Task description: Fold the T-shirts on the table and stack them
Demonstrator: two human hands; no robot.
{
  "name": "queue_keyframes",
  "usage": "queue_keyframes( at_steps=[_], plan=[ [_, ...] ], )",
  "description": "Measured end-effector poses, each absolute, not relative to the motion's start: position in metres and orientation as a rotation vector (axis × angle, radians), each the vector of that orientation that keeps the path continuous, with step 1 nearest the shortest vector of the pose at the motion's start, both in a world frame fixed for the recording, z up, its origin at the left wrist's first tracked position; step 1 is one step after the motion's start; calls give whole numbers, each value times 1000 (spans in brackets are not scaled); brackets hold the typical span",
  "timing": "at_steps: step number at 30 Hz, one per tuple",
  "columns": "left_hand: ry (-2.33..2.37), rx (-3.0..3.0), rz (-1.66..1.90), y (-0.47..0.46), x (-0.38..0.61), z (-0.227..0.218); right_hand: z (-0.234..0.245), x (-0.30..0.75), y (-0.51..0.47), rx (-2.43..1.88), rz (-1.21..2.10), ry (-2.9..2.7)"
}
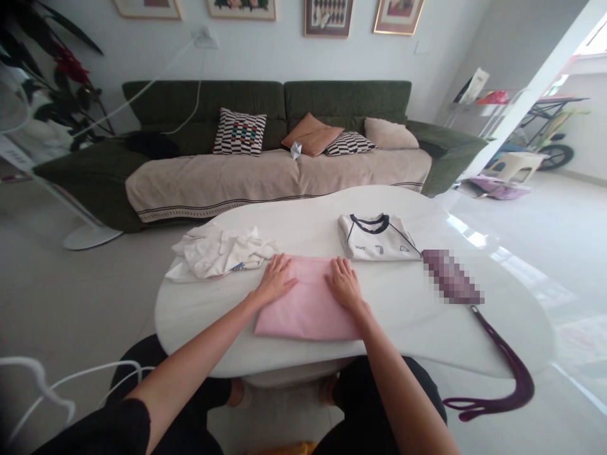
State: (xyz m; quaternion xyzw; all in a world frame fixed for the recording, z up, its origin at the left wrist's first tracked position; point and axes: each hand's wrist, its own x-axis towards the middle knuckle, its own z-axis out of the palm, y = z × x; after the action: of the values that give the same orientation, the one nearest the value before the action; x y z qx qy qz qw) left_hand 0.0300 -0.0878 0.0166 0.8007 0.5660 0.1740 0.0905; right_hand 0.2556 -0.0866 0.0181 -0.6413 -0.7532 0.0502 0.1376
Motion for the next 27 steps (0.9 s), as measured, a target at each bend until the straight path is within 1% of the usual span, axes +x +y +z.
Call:
queue_keyframes(
  at_steps=[2, 4, 9, 11, 14, 16, 21, 24, 27],
  plan=[
    [1762, 2393, 355, -88, 28, 7, 13, 257, -88, -1924, 165, -2233],
    [1795, 2403, 291, -87, 27, 1, 13, 259, -91, -1953, 171, -2264],
    [1809, 2417, 274, -88, 27, 1, 12, 258, -134, -1799, 50, -2340],
    [1813, 2413, 291, -89, 29, 3, 4, 259, -159, -1705, 62, -2375],
    [1798, 2351, 340, -87, 28, 11, -2, 269, -175, -1642, 203, -2338],
    [1802, 2267, 386, -81, 25, 19, 3, 278, -167, -1649, 323, -2196],
    [1951, 2034, 476, -59, 12, 31, 27, 290, -113, -1959, 494, -1673],
    [1973, 1884, 494, -47, 6, 31, 30, 285, -90, -2021, 575, -1564],
    [1915, 1747, 506, -41, 1, 30, 28, 279, -82, -2008, 733, -1466]
  ],
)
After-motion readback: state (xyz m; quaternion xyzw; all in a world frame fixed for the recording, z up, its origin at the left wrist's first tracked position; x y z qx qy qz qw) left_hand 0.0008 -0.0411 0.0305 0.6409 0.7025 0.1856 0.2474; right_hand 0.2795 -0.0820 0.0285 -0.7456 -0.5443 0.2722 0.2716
